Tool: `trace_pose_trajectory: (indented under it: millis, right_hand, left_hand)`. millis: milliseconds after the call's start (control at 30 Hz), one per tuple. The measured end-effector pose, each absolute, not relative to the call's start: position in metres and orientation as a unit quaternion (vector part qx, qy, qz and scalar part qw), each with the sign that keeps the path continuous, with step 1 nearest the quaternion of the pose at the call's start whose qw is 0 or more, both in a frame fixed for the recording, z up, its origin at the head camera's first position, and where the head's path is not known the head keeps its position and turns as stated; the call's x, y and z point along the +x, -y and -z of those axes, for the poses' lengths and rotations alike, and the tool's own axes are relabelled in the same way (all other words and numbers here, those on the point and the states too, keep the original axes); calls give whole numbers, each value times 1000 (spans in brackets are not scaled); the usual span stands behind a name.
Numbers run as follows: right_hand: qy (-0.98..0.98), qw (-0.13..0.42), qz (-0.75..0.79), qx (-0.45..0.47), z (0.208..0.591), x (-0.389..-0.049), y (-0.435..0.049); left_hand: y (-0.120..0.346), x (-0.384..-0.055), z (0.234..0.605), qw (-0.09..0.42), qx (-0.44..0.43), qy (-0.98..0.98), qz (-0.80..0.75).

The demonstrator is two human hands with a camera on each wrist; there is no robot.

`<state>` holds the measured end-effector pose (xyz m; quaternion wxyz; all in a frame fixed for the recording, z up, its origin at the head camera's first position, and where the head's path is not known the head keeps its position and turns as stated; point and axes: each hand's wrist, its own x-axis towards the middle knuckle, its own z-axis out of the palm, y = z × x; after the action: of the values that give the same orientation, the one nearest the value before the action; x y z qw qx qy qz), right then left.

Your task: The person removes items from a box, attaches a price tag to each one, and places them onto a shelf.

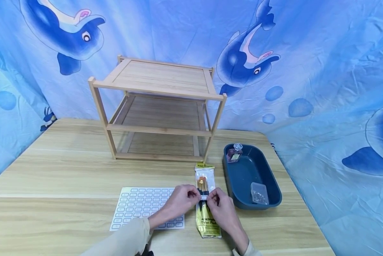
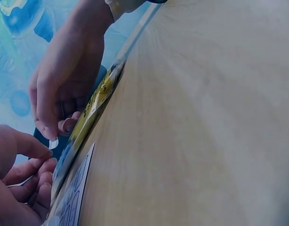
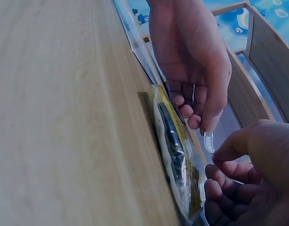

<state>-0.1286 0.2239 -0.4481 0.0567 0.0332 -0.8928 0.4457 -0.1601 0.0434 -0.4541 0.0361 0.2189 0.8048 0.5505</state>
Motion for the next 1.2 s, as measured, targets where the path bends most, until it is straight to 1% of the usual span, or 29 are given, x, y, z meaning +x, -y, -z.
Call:
trace_pose_trajectory:
  millis: [367,667,833,1200]
  right_hand:
    - [903,57,-426,26,448,-126,-225]
    - [907,45,-418,18,449,-126,-226]
    - [910,50,-412,19,450,-127,-225]
    - [912,65,-405,24,452,-128,-225]
  left_hand:
    - [-48,-159,454,36,219,-819,-530]
    - [-51,-161,456,17,225,-830,-509]
    - [-52,-161,457,6,227,-838,-497]
    - [-51,-162,458,3,223,-841,-492]
